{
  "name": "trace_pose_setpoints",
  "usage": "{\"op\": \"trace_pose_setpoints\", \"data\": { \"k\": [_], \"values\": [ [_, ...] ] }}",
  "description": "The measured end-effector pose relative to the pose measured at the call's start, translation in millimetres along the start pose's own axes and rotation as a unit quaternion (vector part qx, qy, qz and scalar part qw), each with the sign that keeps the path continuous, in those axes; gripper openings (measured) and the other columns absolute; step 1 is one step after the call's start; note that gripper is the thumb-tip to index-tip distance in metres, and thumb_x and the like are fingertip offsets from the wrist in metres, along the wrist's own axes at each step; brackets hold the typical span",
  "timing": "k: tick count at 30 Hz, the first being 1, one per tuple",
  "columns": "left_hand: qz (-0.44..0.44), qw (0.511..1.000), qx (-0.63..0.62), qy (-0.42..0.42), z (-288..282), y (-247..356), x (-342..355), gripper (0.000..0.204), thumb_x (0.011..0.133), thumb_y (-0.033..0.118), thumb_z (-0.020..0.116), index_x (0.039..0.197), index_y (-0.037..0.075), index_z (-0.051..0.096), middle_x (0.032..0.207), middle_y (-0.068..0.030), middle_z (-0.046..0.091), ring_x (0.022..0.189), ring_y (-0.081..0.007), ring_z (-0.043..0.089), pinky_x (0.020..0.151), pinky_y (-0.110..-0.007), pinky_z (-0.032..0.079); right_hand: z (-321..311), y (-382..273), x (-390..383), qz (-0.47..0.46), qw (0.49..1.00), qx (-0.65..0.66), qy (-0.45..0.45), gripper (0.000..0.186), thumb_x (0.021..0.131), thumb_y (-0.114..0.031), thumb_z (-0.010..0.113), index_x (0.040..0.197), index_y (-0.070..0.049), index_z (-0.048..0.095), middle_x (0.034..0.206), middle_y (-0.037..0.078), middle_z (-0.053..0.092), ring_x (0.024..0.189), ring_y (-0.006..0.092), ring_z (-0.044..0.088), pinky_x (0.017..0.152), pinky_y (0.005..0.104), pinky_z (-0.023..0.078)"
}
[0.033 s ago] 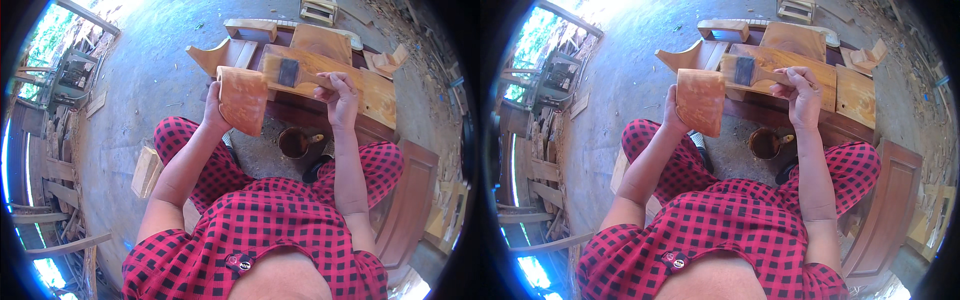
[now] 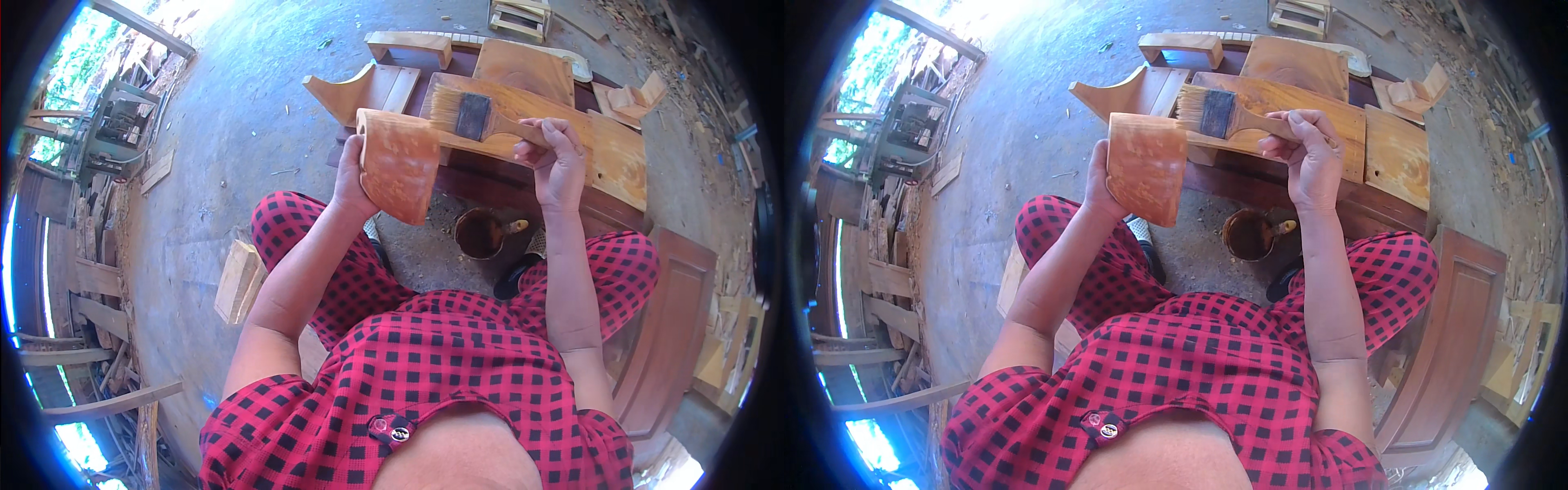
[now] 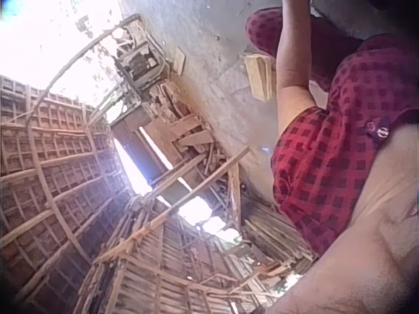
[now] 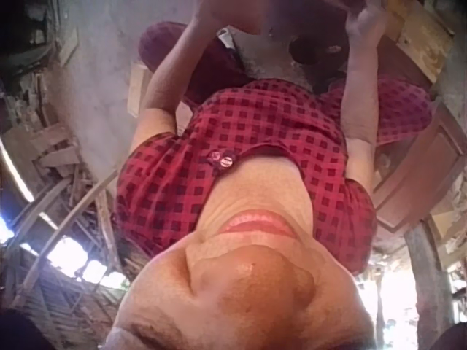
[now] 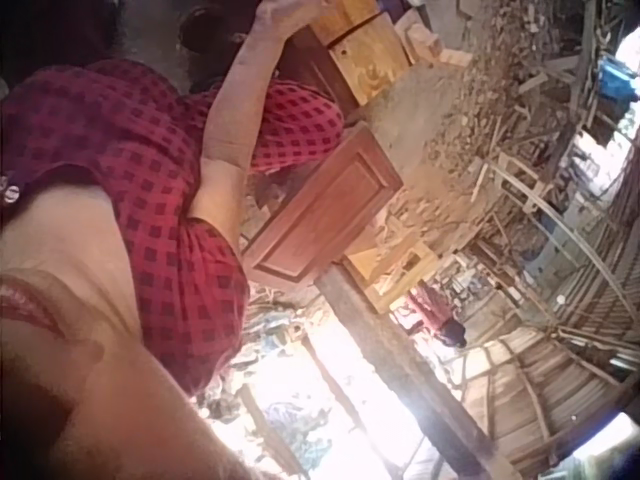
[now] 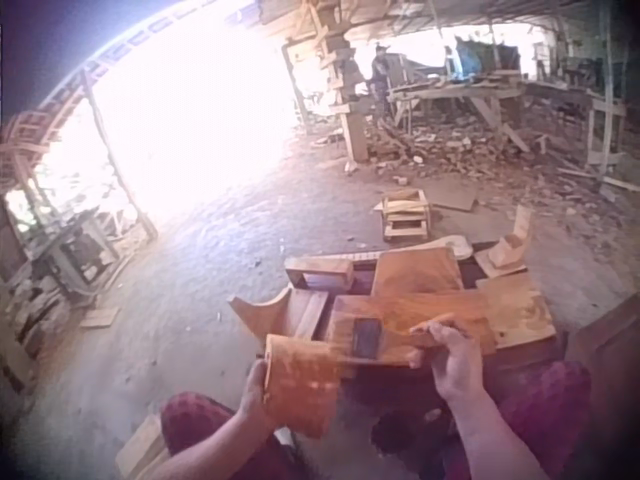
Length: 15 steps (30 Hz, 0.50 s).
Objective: The person applies finish to wooden furniture components using a paintbrush dipped in a small container, coating flat wooden panels before picking up and painting a smaller shaped wooden piece.
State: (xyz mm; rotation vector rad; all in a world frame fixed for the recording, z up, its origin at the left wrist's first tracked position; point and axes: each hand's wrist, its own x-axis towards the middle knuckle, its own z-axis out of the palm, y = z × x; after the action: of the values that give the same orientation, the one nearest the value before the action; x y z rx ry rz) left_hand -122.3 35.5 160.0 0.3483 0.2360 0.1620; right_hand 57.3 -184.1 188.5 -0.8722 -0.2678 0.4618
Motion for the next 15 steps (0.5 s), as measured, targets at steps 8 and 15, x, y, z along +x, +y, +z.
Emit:
{"op": "trace_pose_setpoints", "data": {
  "k": [8,15],
  "values": [
    [0.029,0.997,0.065,0.044,1.5,-11.9,0.9,0.045,0.087,0.03,0.044,0.12,0.001,0.052,0.116,-0.016,0.06,0.106,-0.0296,0.058,0.097,-0.044,0.045,3.8,24.4,-10.4,0.101,0.992,0.03,-0.069,0.012,0.087,-0.008,0.05,0.084,0.001,0.057,0.081,0.017,0.065,0.053,0.02,0.061,0.05,0.0297,0.053],
    [0.017,0.99,0.096,0.105,-0.7,-21.9,1.6,0.043,0.087,0.025,0.045,0.122,0.0,0.05,0.116,-0.0159,0.06,0.106,-0.0277,0.059,0.096,-0.042,0.045,12.3,27.3,-14.1,0.084,0.991,0.059,-0.088,0.011,0.088,-0.009,0.052,0.087,0.001,0.058,0.082,0.017,0.066,0.056,0.0205,0.064,0.048,0.028,0.053]
  ]
}}
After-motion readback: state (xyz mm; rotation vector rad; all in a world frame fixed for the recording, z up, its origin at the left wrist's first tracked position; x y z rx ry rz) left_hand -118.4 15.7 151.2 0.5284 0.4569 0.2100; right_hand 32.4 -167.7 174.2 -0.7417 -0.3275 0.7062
